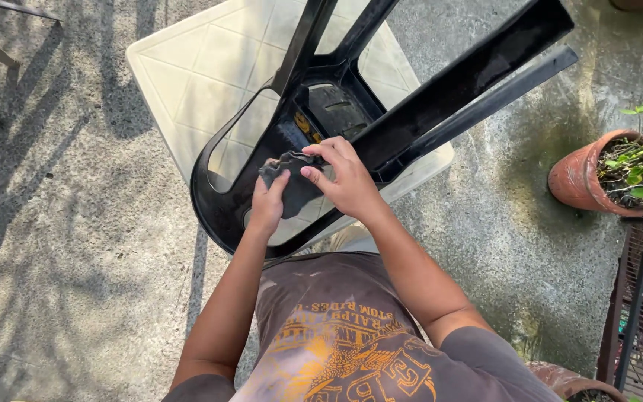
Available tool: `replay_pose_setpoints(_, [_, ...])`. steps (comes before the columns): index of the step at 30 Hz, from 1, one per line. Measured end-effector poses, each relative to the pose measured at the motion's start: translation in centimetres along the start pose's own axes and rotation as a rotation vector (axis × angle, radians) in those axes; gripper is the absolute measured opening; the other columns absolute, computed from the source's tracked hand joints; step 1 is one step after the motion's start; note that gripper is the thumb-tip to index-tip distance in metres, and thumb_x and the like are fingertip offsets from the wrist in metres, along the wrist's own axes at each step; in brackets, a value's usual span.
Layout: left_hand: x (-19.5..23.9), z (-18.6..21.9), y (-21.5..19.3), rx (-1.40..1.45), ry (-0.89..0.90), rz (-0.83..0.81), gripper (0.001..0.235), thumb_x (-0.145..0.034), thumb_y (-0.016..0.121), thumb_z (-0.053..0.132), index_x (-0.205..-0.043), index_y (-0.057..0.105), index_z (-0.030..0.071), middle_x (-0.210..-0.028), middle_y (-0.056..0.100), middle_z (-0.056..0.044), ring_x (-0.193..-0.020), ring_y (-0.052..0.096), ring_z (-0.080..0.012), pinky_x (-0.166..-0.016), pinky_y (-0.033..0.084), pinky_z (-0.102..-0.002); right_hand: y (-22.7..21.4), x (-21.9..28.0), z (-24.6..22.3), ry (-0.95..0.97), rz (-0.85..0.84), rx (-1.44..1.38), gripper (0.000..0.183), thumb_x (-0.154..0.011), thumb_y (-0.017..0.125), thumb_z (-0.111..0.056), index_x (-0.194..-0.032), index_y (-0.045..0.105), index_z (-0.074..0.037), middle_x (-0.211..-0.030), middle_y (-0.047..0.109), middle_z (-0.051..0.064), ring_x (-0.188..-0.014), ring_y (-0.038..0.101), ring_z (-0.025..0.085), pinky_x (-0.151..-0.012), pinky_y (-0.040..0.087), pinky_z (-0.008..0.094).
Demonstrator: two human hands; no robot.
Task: Sanding the surface and legs of a black plastic chair using sandpaper.
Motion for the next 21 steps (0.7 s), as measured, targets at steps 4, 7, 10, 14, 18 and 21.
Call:
replay_pose_setpoints(4, [-0.9, 4.0, 2.0, -0.372, 0.301, 0.173, 0.029, -0.111, 0.059, 0.023, -0.128, 0.055, 0.0, -0.114, 0.061, -0.009, -0.107, 0.056, -0.0181, -0.098, 0.047, -0.031, -2.4, -1.0, -0.2, -0.075, 0.082, 0.142, 0.023, -0.096, 0.073, -0.023, -0.111, 0.071, -0.006, -0.106, 0.066, 0.008, -0.101, 0.063, 0.029, -0.087, 0.051, 0.041])
replay_pose_setpoints(7, [-1.4, 5.3, 5.3, -0.562, 0.423, 0.219, 0.038, -0.112, 0.055, 0.026, -0.136, 0.048, -0.002, -0.122, 0.061, -0.014, -0.114, 0.058, -0.0235, -0.104, 0.046, -0.033, -3.0, -1.2, 1.1, 0.015, 0.062, 0.087, 0.018, -0.097, 0.072, -0.022, -0.107, 0.071, -0.007, -0.104, 0.067, 0.009, -0.098, 0.065, 0.028, -0.079, 0.053, 0.038])
replay_pose_setpoints(10, [-3.1, 3.1, 8.1, -0.702, 0.59, 0.069, 0.055, -0.109, 0.053, 0.028, -0.152, 0.039, -0.004, -0.15, 0.048, -0.022, -0.14, 0.045, -0.0325, -0.117, 0.034, -0.038, -3.8, -1.4, 1.3, -0.115, 0.025, 0.138, 0.015, -0.097, 0.072, -0.02, -0.107, 0.071, -0.008, -0.105, 0.068, 0.008, -0.099, 0.066, 0.029, -0.085, 0.054, 0.039])
replay_pose_setpoints(14, [-3.4, 2.8, 10.2, -0.744, 0.542, -0.069, 0.061, -0.11, 0.047, 0.028, -0.159, 0.033, -0.004, -0.169, 0.031, -0.023, -0.159, 0.024, -0.0356, -0.127, 0.022, -0.04, -6.2, -1.0, 2.1, -0.16, 0.002, 0.107, 0.014, -0.094, 0.073, -0.02, -0.105, 0.072, -0.01, -0.103, 0.068, 0.005, -0.097, 0.066, 0.025, -0.086, 0.051, 0.039])
replay_pose_setpoints(18, [-1.2, 2.9, 10.2, -0.689, 0.418, -0.069, 0.051, -0.111, 0.046, 0.026, -0.151, 0.045, -0.005, -0.162, 0.04, -0.024, -0.151, 0.038, -0.036, -0.12, 0.031, -0.038, -6.8, -0.8, 1.1, -0.206, -0.001, 0.142, 0.013, -0.094, 0.072, -0.02, -0.105, 0.074, -0.013, -0.108, 0.069, 0.0, -0.103, 0.066, 0.02, -0.088, 0.044, 0.039])
replay_pose_setpoints(21, [1.1, 4.4, 10.6, -0.747, 0.337, 0.008, 0.042, -0.109, 0.047, 0.026, -0.14, 0.057, -0.001, -0.135, 0.063, -0.023, -0.124, 0.063, -0.0333, -0.102, 0.047, -0.037, -5.1, -0.7, 1.9, -0.185, -0.023, 0.165, 0.014, -0.092, 0.073, -0.022, -0.102, 0.072, -0.013, -0.115, 0.069, 0.0, -0.109, 0.065, 0.02, -0.083, 0.044, 0.036])
Point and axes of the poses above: each hand's wrist, its own x-axis away from the middle knuckle, its own y-axis out of the palm, z = x × y, the point moved 6 cm from there along -x, towards the middle knuckle
